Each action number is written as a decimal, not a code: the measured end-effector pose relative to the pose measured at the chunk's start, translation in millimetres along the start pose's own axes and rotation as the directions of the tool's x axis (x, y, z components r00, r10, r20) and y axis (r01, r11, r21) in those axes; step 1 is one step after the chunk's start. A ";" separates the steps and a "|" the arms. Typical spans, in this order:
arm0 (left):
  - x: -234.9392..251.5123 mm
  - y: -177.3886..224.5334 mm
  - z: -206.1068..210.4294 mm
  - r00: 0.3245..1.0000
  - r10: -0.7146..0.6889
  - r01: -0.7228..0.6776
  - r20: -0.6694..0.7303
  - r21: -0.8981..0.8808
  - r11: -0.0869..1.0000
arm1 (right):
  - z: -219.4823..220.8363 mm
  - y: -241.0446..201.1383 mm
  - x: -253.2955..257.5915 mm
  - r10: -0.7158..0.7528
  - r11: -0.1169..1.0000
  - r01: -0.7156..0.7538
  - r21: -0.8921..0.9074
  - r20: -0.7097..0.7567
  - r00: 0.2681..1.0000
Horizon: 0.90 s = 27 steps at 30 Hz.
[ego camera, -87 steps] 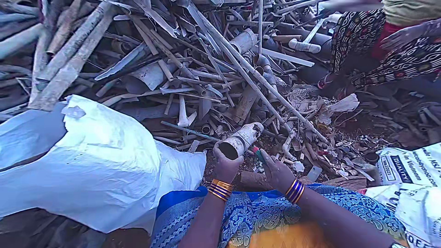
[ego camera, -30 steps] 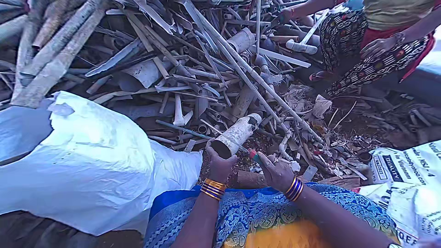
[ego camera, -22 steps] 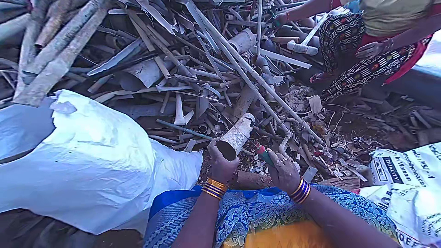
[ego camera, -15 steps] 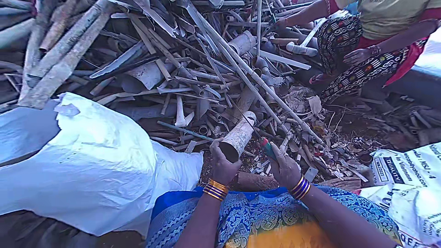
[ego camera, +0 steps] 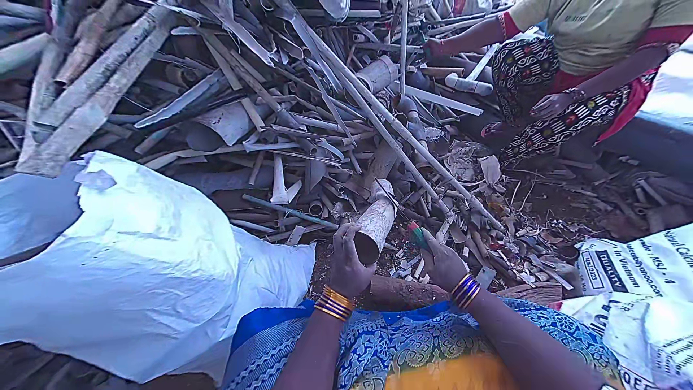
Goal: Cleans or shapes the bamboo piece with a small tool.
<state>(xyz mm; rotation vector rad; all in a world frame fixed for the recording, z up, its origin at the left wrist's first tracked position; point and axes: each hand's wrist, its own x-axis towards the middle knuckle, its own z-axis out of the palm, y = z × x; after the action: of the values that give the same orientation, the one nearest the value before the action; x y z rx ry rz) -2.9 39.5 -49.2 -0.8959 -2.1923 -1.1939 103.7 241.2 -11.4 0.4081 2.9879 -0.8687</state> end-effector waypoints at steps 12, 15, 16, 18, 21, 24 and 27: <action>8.1 11.3 -6.2 0.943 -0.332 0.333 0.022 -0.093 0.938 | 1.8 6.9 12.7 0.068 0.994 -0.051 0.095 -0.183 0.981; 14.9 15.6 -10.5 0.797 -0.600 0.598 0.071 -0.233 0.767 | 23.2 2.5 -7.3 -0.387 0.907 0.408 -0.106 -0.597 0.703; 14.9 15.7 -10.6 0.751 -0.654 0.649 0.095 -0.287 0.704 | 27.8 1.3 -12.2 -0.488 0.858 0.474 -0.198 -0.601 0.633; 13.0 15.3 -8.1 0.664 -0.736 0.711 0.134 -0.419 0.565 | 36.3 1.4 -17.4 -0.516 0.857 0.445 -0.261 -0.465 0.720; 14.7 18.0 -4.0 0.528 -0.822 0.701 0.212 -0.655 0.281 | 28.7 -5.3 -11.5 -0.136 0.991 0.134 -0.022 -0.188 0.973; 14.7 16.9 -6.3 0.523 -0.821 0.688 0.227 -0.681 0.250 | 33.5 -5.0 -10.0 -0.484 0.867 0.459 -0.195 -0.554 0.677; 10.4 13.9 -2.9 0.582 -0.792 0.699 0.186 -0.612 0.370 | 35.9 -4.2 -18.4 -0.545 0.838 0.483 -0.253 -0.428 0.721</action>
<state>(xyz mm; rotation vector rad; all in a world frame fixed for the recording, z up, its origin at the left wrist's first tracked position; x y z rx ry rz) 0.7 45.9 -33.2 0.1360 -2.1017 -2.4662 117.9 214.3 -38.1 -0.2954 3.6927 -0.6523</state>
